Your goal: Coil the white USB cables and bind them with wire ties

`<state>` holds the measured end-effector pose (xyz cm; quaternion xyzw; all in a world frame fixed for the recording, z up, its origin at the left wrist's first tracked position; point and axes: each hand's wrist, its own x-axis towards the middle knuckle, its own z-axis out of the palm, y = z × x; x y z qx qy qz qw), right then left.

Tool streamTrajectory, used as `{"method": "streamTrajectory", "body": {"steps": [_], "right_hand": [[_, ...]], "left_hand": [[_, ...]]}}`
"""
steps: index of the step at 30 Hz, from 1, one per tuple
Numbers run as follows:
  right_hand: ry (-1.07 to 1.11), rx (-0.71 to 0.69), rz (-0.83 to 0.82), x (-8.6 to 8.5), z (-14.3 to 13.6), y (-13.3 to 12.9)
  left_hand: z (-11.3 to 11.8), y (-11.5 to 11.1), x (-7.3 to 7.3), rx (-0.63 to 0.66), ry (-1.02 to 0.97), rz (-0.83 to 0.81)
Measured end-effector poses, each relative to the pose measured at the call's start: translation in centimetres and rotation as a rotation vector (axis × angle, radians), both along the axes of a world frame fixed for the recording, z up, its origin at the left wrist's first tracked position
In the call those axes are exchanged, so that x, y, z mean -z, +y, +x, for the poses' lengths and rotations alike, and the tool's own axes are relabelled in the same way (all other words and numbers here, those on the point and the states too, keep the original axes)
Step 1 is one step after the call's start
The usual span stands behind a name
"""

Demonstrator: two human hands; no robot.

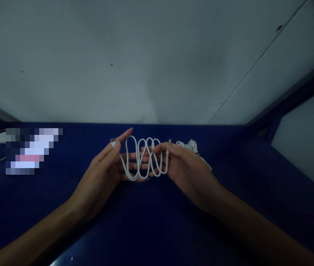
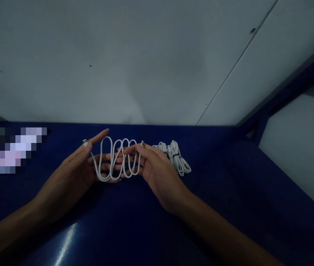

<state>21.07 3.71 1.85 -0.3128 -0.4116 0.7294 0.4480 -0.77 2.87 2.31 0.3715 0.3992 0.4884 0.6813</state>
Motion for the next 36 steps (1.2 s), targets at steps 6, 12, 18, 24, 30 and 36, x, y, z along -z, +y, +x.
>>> {"method": "streamTrajectory", "body": {"steps": [6, 12, 18, 24, 30, 36], "right_hand": [[-0.144, 0.052, 0.108, -0.09, -0.31, -0.24], [-0.226, 0.106, 0.139, 0.04, -0.32, -0.19], [-0.239, 0.124, 0.133, -0.10, -0.39, -0.32], [-0.291, 0.152, 0.160, -0.30, -0.48, -0.39], [-0.324, 0.168, 0.165, -0.32, -0.44, -0.49], [-0.343, 0.180, 0.165, -0.53, -0.98, -0.63]], "left_hand": [[-0.04, 0.06, 0.07, 0.015, 0.023, 0.014], [-0.01, -0.11, 0.22, 0.030, 0.011, 0.017], [-0.17, -0.06, 0.25, 0.040, 0.020, 0.021], [-0.25, -0.15, 0.39, 0.061, 0.021, 0.018], [-0.20, -0.15, 0.36, 0.070, 0.043, 0.008], [0.12, -0.14, 0.85, 0.089, 0.042, -0.011]]}}
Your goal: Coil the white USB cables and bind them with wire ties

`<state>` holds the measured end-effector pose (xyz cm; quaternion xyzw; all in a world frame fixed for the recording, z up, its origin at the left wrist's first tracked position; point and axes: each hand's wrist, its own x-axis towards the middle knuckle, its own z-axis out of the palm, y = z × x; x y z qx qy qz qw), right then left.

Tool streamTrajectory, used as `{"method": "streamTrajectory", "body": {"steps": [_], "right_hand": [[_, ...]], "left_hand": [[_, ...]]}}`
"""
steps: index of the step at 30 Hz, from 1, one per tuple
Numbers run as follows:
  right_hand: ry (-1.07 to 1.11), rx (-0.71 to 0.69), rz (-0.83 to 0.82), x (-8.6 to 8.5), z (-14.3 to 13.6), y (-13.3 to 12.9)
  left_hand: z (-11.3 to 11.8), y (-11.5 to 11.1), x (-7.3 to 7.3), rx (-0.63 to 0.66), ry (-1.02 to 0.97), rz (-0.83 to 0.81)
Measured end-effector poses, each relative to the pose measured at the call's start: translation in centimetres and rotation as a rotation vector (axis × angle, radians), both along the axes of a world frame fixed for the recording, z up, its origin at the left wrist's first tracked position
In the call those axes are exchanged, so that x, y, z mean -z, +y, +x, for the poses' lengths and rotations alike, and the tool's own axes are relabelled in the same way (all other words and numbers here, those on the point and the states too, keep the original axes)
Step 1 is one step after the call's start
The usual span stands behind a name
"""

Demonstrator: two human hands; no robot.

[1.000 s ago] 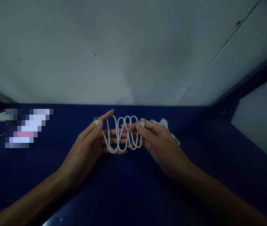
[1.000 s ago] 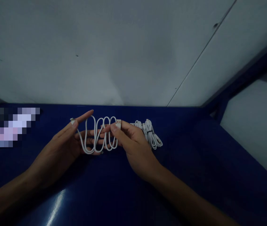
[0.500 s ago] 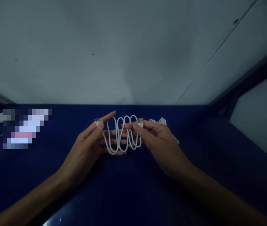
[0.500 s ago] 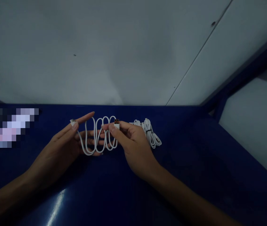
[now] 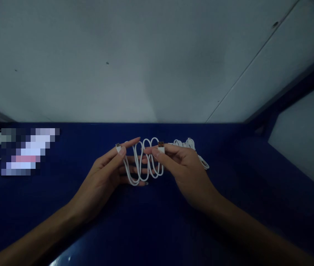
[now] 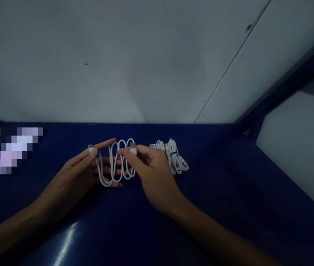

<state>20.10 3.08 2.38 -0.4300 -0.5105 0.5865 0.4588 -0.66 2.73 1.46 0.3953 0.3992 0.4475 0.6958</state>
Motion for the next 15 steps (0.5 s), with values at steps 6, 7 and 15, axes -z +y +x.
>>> {"method": "streamTrajectory", "body": {"steps": [6, 7, 15], "right_hand": [[-0.009, -0.022, 0.002, 0.45, -0.06, 0.01], [-0.009, -0.024, -0.001, 0.53, -0.04, 0.04], [-0.013, -0.035, -0.008, 0.86, -0.02, 0.18]], "left_hand": [[0.14, -0.03, -0.04, 0.017, 0.020, -0.014], [0.12, -0.01, -0.05, 0.017, 0.025, -0.019], [0.01, 0.19, 0.09, 0.039, 0.037, -0.031]]}}
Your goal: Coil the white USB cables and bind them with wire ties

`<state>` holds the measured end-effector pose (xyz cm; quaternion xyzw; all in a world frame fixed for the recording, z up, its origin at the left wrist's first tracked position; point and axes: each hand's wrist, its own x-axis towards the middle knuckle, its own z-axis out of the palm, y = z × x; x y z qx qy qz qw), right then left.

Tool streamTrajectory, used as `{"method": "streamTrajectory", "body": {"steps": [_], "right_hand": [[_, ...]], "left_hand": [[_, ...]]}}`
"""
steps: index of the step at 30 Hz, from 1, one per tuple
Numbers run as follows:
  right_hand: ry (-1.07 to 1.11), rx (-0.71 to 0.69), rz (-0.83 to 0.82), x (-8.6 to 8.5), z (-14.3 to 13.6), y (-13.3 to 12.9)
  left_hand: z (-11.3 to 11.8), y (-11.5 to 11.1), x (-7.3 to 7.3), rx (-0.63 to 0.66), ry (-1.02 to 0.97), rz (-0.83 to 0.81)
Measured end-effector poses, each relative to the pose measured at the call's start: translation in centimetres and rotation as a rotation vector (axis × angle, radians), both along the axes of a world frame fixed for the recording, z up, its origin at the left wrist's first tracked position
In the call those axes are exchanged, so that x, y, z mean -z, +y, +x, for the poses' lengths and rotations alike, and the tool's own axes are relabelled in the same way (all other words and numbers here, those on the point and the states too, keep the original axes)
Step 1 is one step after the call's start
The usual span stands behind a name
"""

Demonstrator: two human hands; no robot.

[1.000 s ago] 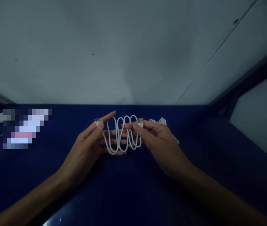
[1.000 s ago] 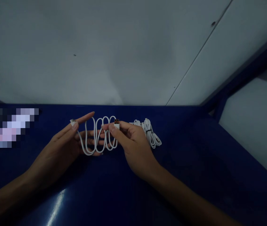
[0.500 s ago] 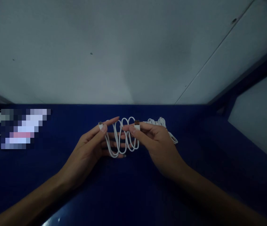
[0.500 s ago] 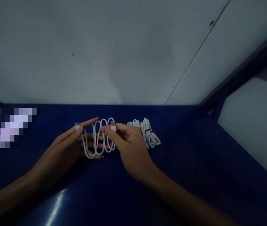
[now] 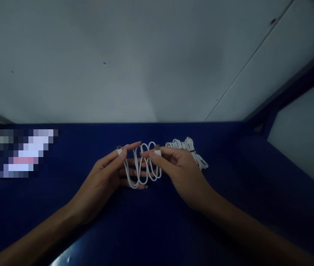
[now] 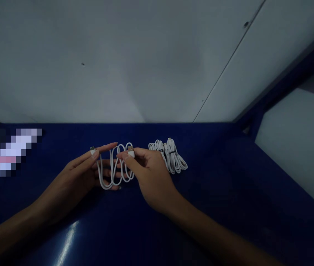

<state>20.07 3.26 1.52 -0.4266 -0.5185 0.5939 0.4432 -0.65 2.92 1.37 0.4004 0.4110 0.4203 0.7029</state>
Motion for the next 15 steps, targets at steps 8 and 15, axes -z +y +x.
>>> {"method": "streamTrajectory", "body": {"steps": [8, 15], "right_hand": [[-0.005, 0.000, 0.005, -0.01, 0.11, 0.10], [-0.027, 0.013, -0.006, -0.50, 0.13, -0.08]], "left_hand": [[-0.03, -0.13, -0.18, 0.000, 0.001, 0.005], [0.06, -0.01, 0.00, 0.005, -0.004, 0.005]]}}
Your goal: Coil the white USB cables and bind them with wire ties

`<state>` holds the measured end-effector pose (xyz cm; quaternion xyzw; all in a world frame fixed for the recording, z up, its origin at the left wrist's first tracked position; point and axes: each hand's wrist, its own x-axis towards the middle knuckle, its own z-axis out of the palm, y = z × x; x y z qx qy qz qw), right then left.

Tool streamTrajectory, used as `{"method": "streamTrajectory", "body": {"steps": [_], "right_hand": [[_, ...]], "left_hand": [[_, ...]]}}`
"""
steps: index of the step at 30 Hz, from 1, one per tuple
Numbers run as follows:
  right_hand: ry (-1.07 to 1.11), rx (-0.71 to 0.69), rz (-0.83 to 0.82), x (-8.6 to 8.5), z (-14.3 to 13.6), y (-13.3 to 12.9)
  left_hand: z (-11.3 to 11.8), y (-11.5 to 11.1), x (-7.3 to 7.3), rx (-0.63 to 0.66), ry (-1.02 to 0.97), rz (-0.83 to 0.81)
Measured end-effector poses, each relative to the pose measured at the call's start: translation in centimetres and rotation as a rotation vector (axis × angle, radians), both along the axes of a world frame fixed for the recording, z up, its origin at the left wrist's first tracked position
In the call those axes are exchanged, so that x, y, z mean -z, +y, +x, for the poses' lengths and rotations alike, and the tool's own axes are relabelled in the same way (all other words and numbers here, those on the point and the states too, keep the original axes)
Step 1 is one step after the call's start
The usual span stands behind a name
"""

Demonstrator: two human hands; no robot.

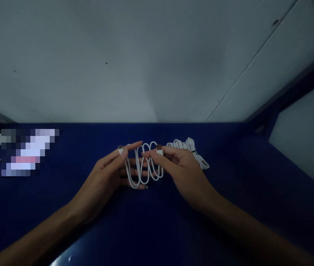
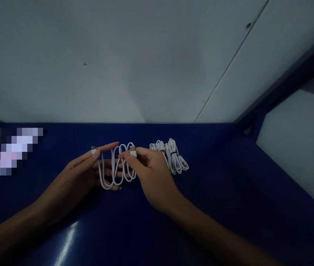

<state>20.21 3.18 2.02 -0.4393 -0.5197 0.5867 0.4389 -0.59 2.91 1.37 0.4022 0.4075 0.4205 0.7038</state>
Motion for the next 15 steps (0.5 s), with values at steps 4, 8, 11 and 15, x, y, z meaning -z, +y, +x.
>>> {"method": "streamTrajectory", "body": {"steps": [4, 8, 11, 15], "right_hand": [[-0.028, 0.004, -0.010, -0.17, 0.01, -0.03], [-0.029, 0.005, -0.015, -0.05, 0.04, 0.00], [-0.016, -0.007, -0.011, 0.15, 0.08, 0.03], [-0.047, -0.041, 0.019, 0.27, 0.05, -0.13]], "left_hand": [[0.04, 0.06, 0.09, 0.004, -0.009, -0.002], [-0.11, 0.00, 0.09, 0.005, -0.002, -0.002], [-0.17, -0.02, 0.06, 0.003, -0.003, -0.001], [-0.09, 0.00, 0.10, -0.031, 0.004, 0.000]]}}
